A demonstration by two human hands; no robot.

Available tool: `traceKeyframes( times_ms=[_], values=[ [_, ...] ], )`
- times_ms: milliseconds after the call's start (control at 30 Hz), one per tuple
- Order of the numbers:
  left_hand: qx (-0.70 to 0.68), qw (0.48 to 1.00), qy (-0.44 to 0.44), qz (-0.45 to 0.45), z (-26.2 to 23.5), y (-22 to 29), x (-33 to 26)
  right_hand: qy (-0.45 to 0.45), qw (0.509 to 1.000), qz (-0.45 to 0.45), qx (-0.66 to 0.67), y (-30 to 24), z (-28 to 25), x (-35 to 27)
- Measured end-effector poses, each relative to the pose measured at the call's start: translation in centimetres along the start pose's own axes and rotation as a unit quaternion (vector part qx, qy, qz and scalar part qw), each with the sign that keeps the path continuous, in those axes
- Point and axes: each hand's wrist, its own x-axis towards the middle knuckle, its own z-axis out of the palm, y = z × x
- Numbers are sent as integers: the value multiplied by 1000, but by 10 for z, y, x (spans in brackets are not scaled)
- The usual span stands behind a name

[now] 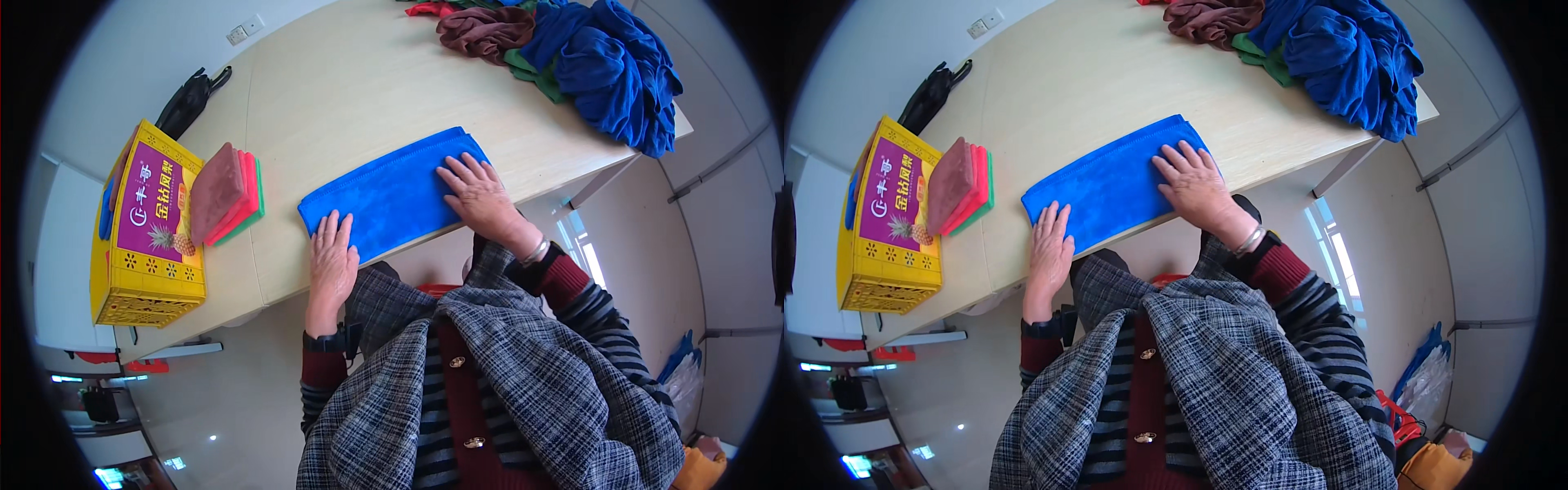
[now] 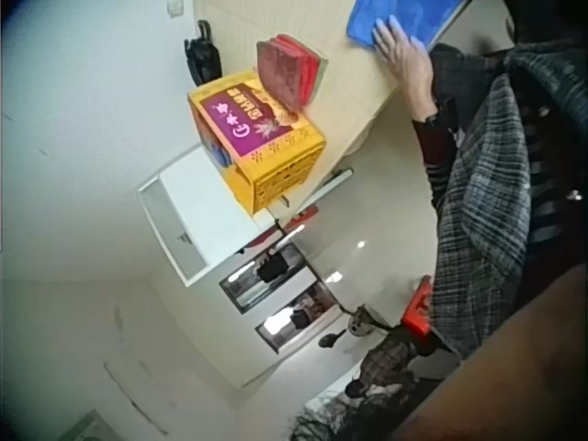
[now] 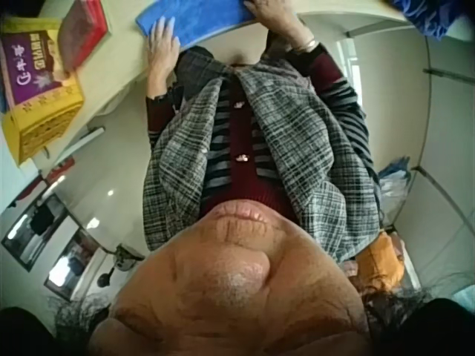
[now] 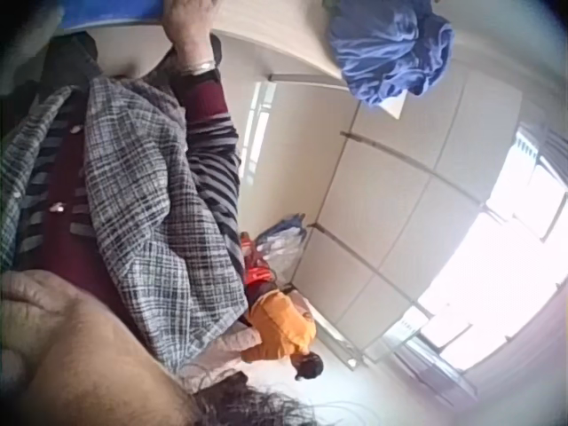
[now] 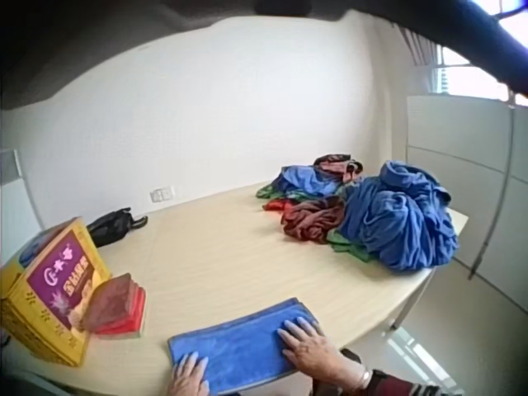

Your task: Folding a blue piece of cloth on a workbench.

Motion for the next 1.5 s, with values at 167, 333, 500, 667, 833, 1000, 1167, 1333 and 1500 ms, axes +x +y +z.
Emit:
traceKeyframes(
  times_ms=[167,333,500,667,833,1000,1167,1333,1500],
  values=[
    [80,996,-38,-21,-16,11,3,-39,995,18,-87,7,-21,12],
    [42,997,26,53,-7,33,45,-12,995,-83,63,-50,2,48],
    [110,994,5,11,23,13,59,-8,993,-104,48,-52,35,71],
    [95,993,6,-70,17,-8,42,-48,998,-18,20,-7,21,74],
    [67,991,23,-115,15,-21,26,-47,999,24,0,23,16,72],
    [92,984,27,-153,3,-14,17,-14,993,109,-40,37,15,63],
    [165,975,76,-130,6,19,10,47,996,70,-40,-20,5,44],
    [97,993,65,32,22,56,14,6,999,-32,2,-93,22,25],
    [106,993,57,-7,26,39,-8,22,1000,3,9,-47,17,7]
  ],
)
